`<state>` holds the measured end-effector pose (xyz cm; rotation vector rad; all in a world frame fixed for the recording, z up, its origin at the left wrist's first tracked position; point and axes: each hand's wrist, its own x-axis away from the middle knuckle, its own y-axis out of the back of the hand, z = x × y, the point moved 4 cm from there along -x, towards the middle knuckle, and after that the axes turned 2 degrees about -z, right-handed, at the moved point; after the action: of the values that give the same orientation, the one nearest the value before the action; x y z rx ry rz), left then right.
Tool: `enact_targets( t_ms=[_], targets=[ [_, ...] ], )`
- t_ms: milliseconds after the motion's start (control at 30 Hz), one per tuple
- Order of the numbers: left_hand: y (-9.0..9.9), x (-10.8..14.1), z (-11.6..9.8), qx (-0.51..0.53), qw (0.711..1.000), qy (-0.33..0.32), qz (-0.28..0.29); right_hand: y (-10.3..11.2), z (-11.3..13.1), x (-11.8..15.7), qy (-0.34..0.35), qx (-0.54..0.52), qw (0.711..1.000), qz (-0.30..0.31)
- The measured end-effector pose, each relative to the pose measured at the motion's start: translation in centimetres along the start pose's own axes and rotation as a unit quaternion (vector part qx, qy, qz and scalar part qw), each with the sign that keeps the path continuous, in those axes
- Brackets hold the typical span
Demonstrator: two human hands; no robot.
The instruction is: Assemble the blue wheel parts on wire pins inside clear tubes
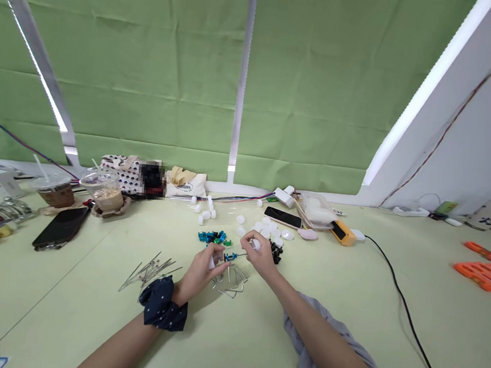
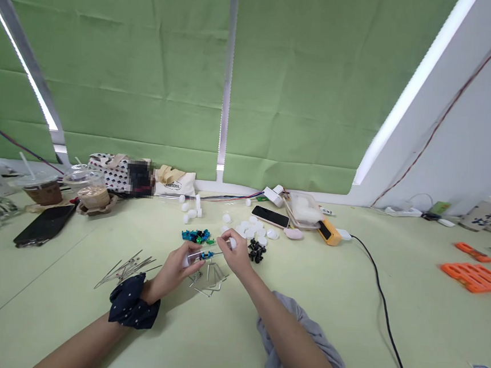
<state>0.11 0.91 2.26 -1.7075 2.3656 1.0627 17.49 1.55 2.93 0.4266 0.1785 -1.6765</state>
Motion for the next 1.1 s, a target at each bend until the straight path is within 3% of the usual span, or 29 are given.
enact_targets(
  t_ms=[233, 700, 800, 900, 1000, 1100],
  targets=[
    [-0.3, 0.0, -0.1, -0.061, 0.997, -0.04, -0.009, -0.3, -0.1, 0.4, -0.011, -0.053, 0.998, -0.039],
    [0.8, -0.9, -0.2, -0.061, 0.997, -0.051, 0.024, -0.7, -0.8, 0.1, -0.012, -0.055, 0.998, -0.007],
    [2.4, -1.5, -0.7, -0.064, 0.995, -0.061, 0.041, -1.0, -0.5, 0.0, -0.027, -0.097, 0.994, 0.044],
    [5.3, -2.3, 0.0, -0.099, 0.993, -0.063, 0.015, -0.6, -1.1, -0.4, -0.049, -0.1, 0.993, 0.031],
    [9.1, -3.1, 3.0, -0.174, 0.983, -0.017, -0.054, 0.0, -2.6, -0.7, -0.06, 0.017, 0.998, 0.02],
    [12.6, -3.7, 7.6, -0.248, 0.963, 0.057, -0.085, -0.1, -3.8, -0.7, -0.023, 0.163, 0.984, 0.072]
  ],
)
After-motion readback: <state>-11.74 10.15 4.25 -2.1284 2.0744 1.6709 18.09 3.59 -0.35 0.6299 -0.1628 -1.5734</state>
